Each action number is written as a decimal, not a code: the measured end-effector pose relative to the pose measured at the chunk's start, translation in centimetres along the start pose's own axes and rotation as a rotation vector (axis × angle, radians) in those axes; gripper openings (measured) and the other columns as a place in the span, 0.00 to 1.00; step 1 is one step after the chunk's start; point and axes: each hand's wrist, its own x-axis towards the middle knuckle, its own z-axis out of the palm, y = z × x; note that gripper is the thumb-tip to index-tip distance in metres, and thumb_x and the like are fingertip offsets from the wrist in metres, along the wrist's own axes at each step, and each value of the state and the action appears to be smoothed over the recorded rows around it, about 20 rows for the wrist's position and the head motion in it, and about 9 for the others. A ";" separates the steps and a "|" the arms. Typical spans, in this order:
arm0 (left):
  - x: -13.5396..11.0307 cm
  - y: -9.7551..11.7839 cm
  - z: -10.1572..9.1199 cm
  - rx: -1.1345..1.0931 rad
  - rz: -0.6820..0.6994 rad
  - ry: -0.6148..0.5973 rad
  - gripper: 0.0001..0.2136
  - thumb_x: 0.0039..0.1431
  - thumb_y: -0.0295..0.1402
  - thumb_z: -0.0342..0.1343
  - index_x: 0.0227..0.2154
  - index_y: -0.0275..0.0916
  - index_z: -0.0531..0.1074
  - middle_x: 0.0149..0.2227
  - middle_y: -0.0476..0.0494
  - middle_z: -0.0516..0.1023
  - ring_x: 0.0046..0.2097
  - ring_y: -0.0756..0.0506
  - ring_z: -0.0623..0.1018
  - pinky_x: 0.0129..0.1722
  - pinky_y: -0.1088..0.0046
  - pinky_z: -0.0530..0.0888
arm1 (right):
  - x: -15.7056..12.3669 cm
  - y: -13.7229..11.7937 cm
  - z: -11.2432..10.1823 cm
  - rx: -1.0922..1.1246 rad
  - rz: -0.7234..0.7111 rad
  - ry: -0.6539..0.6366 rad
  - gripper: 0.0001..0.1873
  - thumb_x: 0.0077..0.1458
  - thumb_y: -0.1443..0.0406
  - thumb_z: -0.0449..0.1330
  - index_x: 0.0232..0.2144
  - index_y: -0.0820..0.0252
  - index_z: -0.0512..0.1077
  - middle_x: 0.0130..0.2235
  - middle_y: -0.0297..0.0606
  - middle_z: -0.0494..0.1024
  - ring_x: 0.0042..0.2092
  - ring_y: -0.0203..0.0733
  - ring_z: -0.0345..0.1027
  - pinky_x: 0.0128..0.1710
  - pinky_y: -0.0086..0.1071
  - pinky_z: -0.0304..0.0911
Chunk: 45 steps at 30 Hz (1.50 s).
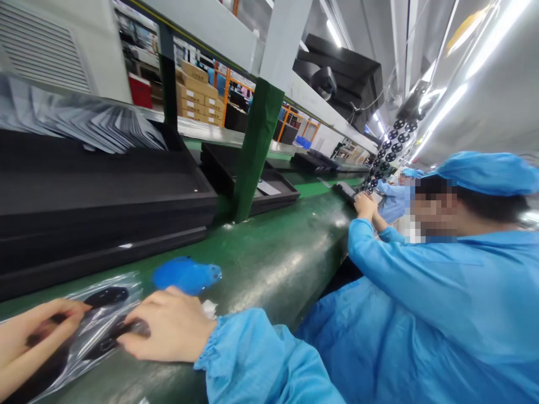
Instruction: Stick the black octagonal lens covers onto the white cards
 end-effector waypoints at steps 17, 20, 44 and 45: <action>-2.4 6.2 -3.4 -0.002 -0.029 0.008 0.15 0.56 0.42 0.35 0.25 0.45 0.64 0.19 0.54 0.71 0.22 0.46 0.73 0.26 0.74 0.64 | 0.0 0.0 0.6 0.000 0.047 0.060 0.11 0.54 0.66 0.60 0.41 0.58 0.73 0.40 0.36 0.77 0.45 0.40 0.70 0.45 0.30 0.67; -2.2 6.0 -3.5 0.024 -0.055 -0.065 0.12 0.54 0.40 0.39 0.24 0.44 0.65 0.19 0.54 0.71 0.22 0.45 0.75 0.25 0.75 0.64 | 0.0 0.0 0.7 -0.005 0.041 0.065 0.10 0.55 0.66 0.59 0.41 0.58 0.73 0.39 0.35 0.77 0.43 0.40 0.70 0.43 0.30 0.68; -2.0 4.4 -2.4 0.071 0.101 0.017 0.06 0.49 0.24 0.48 0.23 0.39 0.68 0.23 0.53 0.68 0.25 0.49 0.71 0.28 0.76 0.65 | -0.2 0.1 0.3 -0.001 -0.044 0.095 0.17 0.55 0.66 0.62 0.48 0.62 0.71 0.49 0.43 0.75 0.52 0.48 0.63 0.52 0.43 0.63; -2.0 4.3 -2.4 0.078 0.104 0.018 0.06 0.49 0.23 0.49 0.24 0.39 0.68 0.23 0.53 0.68 0.25 0.49 0.71 0.28 0.76 0.66 | -0.2 0.1 0.3 -0.005 -0.052 0.090 0.19 0.54 0.65 0.62 0.49 0.62 0.71 0.49 0.44 0.75 0.52 0.49 0.63 0.52 0.44 0.63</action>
